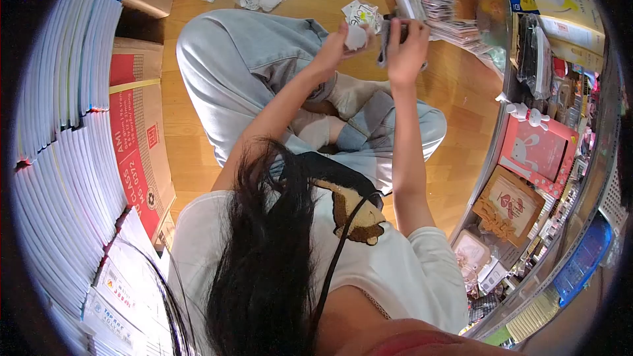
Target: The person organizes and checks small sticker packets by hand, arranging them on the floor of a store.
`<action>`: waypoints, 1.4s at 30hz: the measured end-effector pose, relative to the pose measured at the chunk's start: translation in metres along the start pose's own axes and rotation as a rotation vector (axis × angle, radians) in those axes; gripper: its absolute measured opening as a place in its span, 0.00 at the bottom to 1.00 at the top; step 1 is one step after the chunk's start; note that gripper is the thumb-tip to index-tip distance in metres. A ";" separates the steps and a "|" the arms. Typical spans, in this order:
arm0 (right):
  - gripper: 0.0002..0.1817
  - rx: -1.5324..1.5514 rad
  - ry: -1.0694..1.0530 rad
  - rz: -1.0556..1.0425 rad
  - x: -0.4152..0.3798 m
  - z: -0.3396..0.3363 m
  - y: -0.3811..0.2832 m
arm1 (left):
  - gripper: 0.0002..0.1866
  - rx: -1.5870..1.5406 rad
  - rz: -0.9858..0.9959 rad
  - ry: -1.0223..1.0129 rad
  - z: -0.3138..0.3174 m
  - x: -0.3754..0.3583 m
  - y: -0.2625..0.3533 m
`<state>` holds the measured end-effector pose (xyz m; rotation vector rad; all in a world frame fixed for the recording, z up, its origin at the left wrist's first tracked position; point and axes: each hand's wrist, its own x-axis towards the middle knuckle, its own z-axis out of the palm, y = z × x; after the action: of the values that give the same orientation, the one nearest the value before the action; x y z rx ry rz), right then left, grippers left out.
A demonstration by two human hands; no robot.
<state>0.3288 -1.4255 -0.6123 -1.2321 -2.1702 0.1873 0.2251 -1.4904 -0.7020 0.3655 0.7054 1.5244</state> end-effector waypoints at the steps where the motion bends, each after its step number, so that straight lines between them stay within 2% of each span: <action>1: 0.09 0.060 -0.016 -0.029 -0.005 0.002 -0.009 | 0.33 -0.057 -0.075 0.062 0.002 -0.002 0.003; 2: 0.09 0.077 -0.019 -0.139 -0.017 0.012 -0.012 | 0.32 -0.113 -0.152 0.123 0.005 -0.006 0.006; 4: 0.10 0.101 -0.004 -0.170 -0.040 0.034 -0.015 | 0.29 -0.142 -0.308 0.311 0.036 -0.026 0.029; 7: 0.11 0.054 0.044 -0.198 -0.035 0.038 -0.023 | 0.29 -0.051 -0.081 0.371 0.043 -0.028 0.015; 10: 0.12 -0.016 0.110 -0.216 -0.023 0.041 -0.025 | 0.33 0.017 -0.081 0.331 0.037 -0.022 0.014; 13: 0.13 -0.238 0.150 -0.087 -0.001 0.039 -0.004 | 0.35 0.175 -0.067 0.196 0.031 -0.030 0.001; 15: 0.13 -0.204 0.173 0.014 0.008 0.035 0.030 | 0.35 0.259 -0.031 0.128 0.036 -0.047 -0.003; 18: 0.12 -0.032 0.160 0.094 0.003 0.015 0.028 | 0.35 0.423 0.015 0.065 0.044 -0.059 0.009; 20: 0.11 0.102 0.125 0.116 -0.015 -0.007 0.006 | 0.34 0.256 0.051 0.211 0.036 -0.042 0.005; 22: 0.11 0.154 0.044 0.001 -0.041 -0.007 -0.007 | 0.32 0.131 0.048 0.308 0.032 -0.032 0.003; 25: 0.11 0.245 0.049 -0.152 -0.070 0.019 -0.016 | 0.29 0.051 -0.182 0.334 0.027 -0.037 -0.010; 26: 0.11 0.189 0.075 -0.128 -0.072 0.021 -0.014 | 0.27 0.005 -0.224 0.465 0.031 -0.039 -0.017; 29: 0.12 0.099 0.145 -0.067 -0.072 0.025 -0.010 | 0.28 0.105 -0.118 0.424 0.044 -0.043 -0.019; 31: 0.13 0.137 0.196 -0.043 -0.067 0.029 0.003 | 0.29 0.377 -0.104 0.322 0.037 -0.044 -0.021; 32: 0.13 0.105 0.213 0.030 -0.063 0.031 0.015 | 0.30 0.512 -0.095 0.267 0.035 -0.044 -0.022; 35: 0.15 0.067 0.266 0.267 -0.062 0.026 0.068 | 0.29 0.513 -0.092 0.092 0.057 -0.061 -0.019; 36: 0.15 0.093 0.291 0.356 -0.065 0.021 0.088 | 0.26 0.571 0.102 0.046 0.059 -0.062 -0.030; 39: 0.16 0.202 0.307 0.514 -0.072 0.014 0.100 | 0.22 0.817 0.395 0.037 0.062 -0.037 -0.021; 40: 0.16 0.242 0.302 0.547 -0.076 0.010 0.101 | 0.21 0.831 0.464 0.037 0.054 -0.014 -0.022; 42: 0.17 0.298 0.274 0.559 -0.081 0.012 0.087 | 0.20 0.985 0.442 0.074 0.047 0.025 -0.017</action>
<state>0.4148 -1.4411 -0.6942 -1.5521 -1.4656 0.5192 0.2647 -1.4571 -0.6821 1.2700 1.4907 1.4977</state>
